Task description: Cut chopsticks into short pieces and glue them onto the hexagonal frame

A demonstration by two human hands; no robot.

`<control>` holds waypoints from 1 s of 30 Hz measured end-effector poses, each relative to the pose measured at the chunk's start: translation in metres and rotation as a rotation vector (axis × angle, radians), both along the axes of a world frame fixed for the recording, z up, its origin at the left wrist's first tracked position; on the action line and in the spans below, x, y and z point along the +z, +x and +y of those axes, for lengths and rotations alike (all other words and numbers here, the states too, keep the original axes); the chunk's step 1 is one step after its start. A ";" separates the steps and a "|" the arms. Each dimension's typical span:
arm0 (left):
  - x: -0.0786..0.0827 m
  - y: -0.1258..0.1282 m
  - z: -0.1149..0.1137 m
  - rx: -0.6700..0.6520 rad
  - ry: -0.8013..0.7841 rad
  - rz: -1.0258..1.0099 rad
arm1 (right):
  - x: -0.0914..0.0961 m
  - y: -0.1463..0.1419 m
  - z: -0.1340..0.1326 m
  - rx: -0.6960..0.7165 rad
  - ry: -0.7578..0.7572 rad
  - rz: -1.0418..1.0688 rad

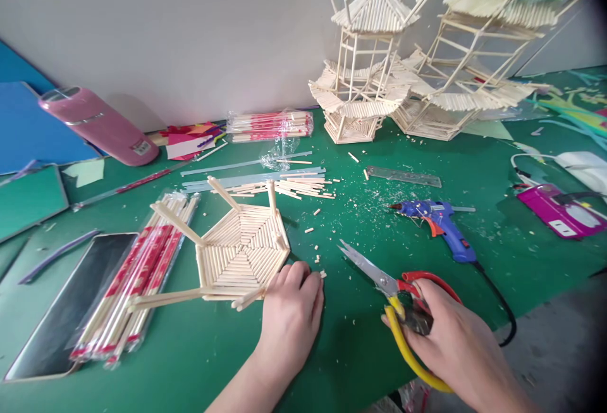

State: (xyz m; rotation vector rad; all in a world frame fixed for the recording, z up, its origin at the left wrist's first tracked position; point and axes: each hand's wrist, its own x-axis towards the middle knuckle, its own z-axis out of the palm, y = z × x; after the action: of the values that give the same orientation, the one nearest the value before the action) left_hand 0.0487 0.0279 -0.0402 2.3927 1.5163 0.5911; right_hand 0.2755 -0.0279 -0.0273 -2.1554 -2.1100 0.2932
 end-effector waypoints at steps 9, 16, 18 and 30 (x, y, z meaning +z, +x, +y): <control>0.001 -0.001 0.000 -0.045 0.094 0.065 | 0.000 0.000 0.000 0.017 0.022 -0.014; -0.002 0.000 -0.003 -0.079 0.169 0.127 | 0.001 -0.002 0.001 0.014 0.028 -0.024; -0.004 -0.002 -0.003 -0.080 0.180 0.119 | 0.001 -0.002 0.001 0.013 0.039 -0.029; 0.037 0.006 -0.008 0.043 -0.430 -0.755 | 0.001 -0.001 -0.001 -0.034 0.032 0.075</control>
State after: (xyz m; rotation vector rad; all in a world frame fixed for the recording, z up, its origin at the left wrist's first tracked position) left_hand 0.0546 0.0203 -0.0031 1.5526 1.1910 0.9271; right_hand 0.2749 -0.0289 -0.0268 -2.1258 -2.0215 0.3297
